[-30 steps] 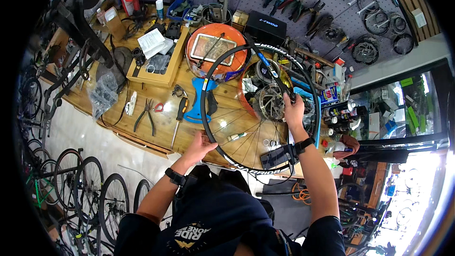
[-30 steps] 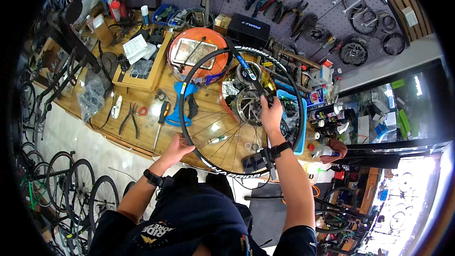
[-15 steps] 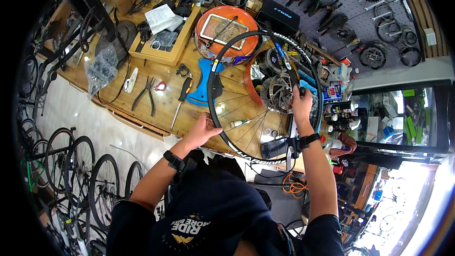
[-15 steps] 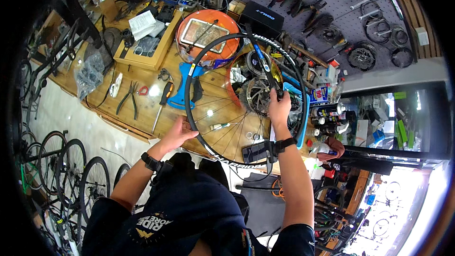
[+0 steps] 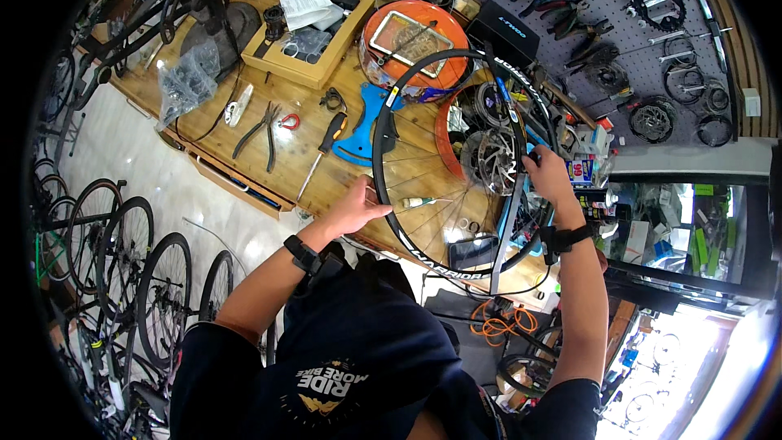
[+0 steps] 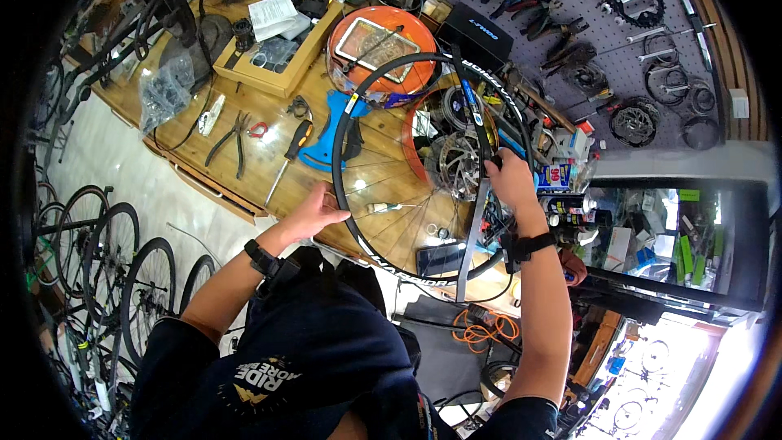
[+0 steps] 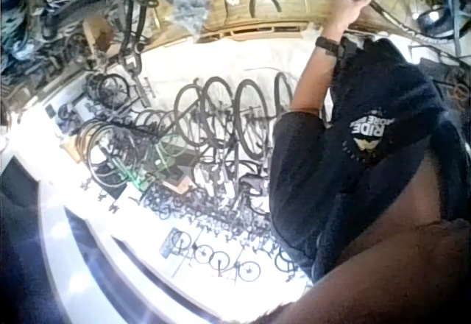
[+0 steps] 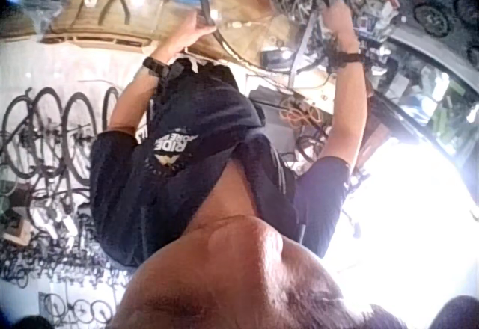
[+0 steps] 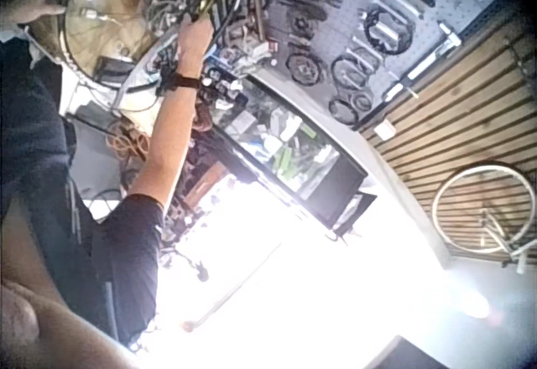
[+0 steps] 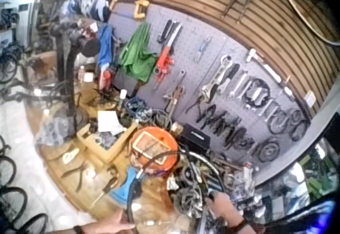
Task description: The person holds a bicycle wheel, spins it by hand, and places it onto a truing stand to align the rim.
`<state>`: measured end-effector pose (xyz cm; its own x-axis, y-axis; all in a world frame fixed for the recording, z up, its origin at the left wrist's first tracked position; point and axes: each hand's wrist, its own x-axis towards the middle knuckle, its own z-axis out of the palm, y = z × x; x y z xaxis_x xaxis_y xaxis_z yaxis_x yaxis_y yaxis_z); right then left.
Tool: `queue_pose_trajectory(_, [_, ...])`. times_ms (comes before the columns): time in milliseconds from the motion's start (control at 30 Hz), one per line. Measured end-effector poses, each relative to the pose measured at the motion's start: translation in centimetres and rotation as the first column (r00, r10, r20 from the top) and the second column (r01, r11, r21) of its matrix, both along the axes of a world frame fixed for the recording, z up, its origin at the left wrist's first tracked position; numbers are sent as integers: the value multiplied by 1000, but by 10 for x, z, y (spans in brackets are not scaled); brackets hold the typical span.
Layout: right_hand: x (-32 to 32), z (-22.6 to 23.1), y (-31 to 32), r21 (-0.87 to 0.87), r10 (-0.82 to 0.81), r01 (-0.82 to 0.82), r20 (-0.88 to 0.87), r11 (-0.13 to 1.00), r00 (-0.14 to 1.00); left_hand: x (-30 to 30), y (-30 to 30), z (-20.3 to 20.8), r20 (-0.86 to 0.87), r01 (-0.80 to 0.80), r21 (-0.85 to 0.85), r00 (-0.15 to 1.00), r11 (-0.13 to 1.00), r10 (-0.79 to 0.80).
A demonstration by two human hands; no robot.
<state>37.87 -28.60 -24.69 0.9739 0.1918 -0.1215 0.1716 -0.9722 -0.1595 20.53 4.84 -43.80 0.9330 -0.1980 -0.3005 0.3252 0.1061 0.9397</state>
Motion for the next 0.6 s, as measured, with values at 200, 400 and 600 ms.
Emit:
queue_pose_trajectory(200, [14,5,14,-275,34,-37,-15,961,999,1,0,-2,-5,20,39,1000,999,-20])
queue_pose_trajectory(400, [14,11,12,-197,42,-59,-89,979,995,1,2,0,-36,44,65,998,997,-42])
queue_pose_trajectory(600, [18,1,-1,-125,13,-25,-95,992,995,2,2,6,-37,58,46,998,997,-56])
